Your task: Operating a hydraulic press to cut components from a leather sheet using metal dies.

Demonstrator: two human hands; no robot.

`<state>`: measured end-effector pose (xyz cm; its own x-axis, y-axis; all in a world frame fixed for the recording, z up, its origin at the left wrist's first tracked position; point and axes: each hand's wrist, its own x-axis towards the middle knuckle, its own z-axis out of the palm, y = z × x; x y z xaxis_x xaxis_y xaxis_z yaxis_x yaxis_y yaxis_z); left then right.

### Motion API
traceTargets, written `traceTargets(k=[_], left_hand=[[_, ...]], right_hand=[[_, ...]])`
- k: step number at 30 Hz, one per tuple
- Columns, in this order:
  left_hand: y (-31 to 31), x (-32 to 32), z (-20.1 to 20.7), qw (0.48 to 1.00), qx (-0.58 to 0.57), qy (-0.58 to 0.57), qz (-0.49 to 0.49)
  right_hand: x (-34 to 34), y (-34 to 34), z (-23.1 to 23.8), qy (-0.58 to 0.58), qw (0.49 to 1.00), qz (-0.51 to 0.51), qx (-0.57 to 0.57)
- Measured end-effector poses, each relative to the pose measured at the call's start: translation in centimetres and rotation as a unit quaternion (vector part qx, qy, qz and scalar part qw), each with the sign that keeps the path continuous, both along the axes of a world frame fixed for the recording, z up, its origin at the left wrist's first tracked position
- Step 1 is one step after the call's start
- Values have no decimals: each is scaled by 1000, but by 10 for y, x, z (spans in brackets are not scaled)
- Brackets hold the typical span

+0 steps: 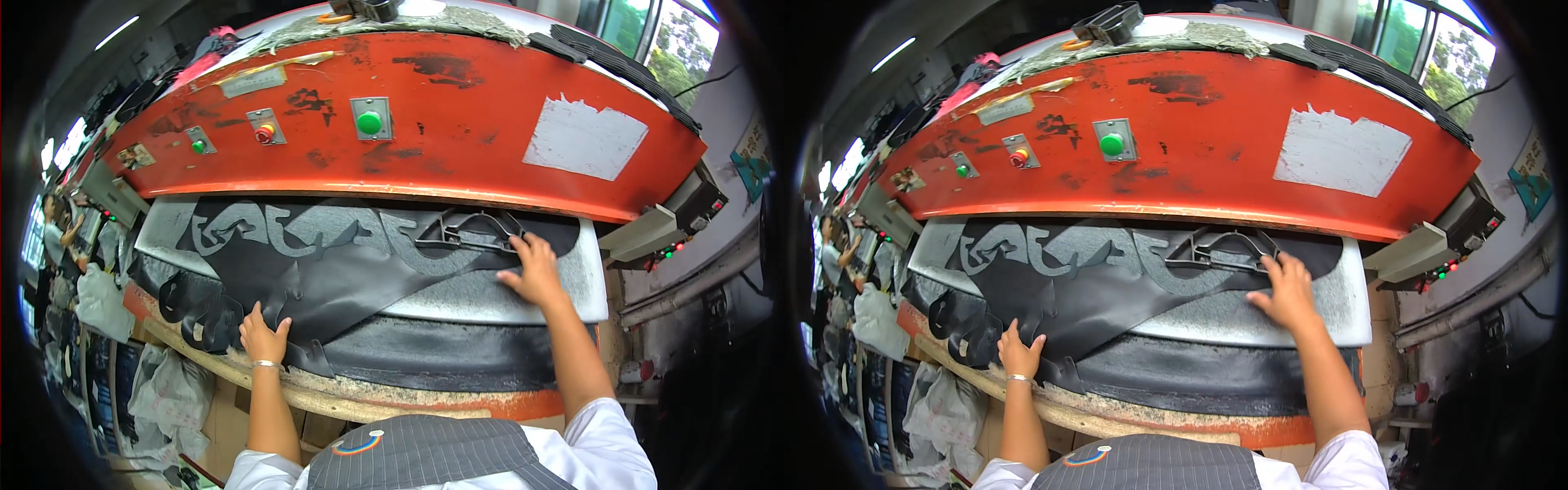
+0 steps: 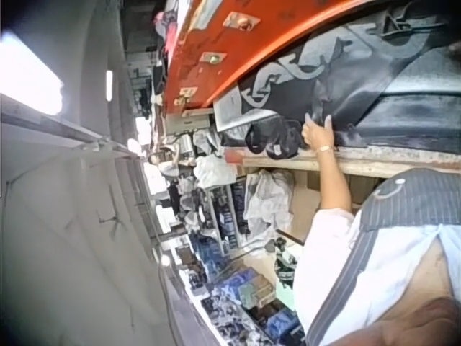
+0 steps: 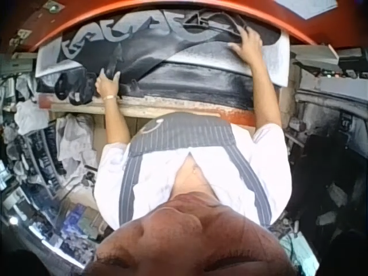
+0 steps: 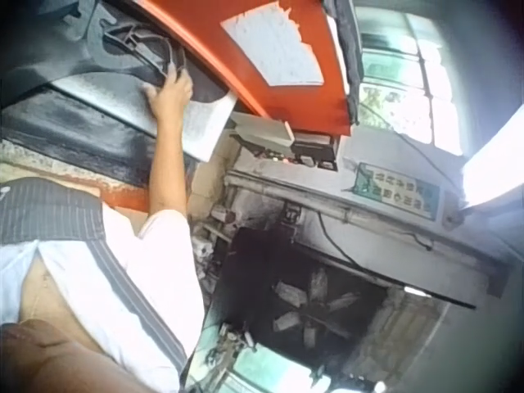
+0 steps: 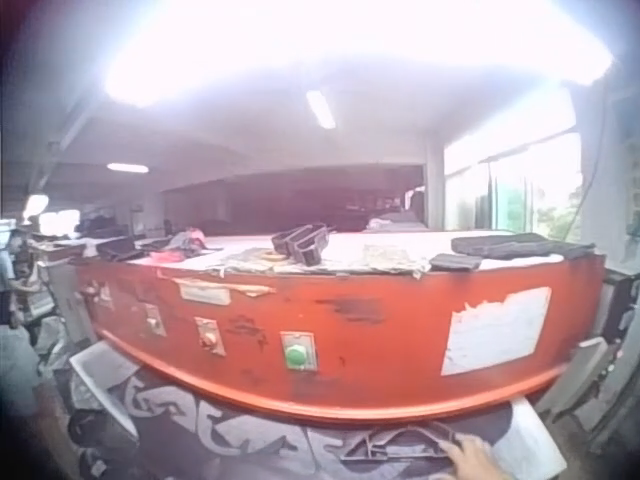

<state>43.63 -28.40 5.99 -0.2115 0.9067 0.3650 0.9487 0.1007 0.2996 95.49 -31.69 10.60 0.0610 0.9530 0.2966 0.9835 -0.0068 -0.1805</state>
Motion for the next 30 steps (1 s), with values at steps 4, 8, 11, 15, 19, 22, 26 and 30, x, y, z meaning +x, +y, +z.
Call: traceTargets(k=[4,8,11,15,19,22,26,30], left_hand=[[-3,-28,-8,994,-102,-15,42],[-39,-17,-24,777,41,-627,-28],[-63,53,29,543,12,-840,-10],[-86,69,23,519,-27,-853,-44],[-81,92,18,453,-82,-869,-180],[-67,108,30,437,-121,-859,-238],[-62,73,28,518,-135,-786,-308],[-38,18,29,571,-95,-737,-350]], right_hand=[[8,38,7,-16,993,-60,-96],[19,54,-5,49,993,46,-99],[28,39,-8,44,997,16,-60],[-11,14,19,-1,999,31,41],[-79,-26,20,289,949,109,-68],[-163,-52,7,514,820,138,-212],[-259,-59,-2,501,816,216,-194],[-332,-55,-11,534,798,182,-213]])
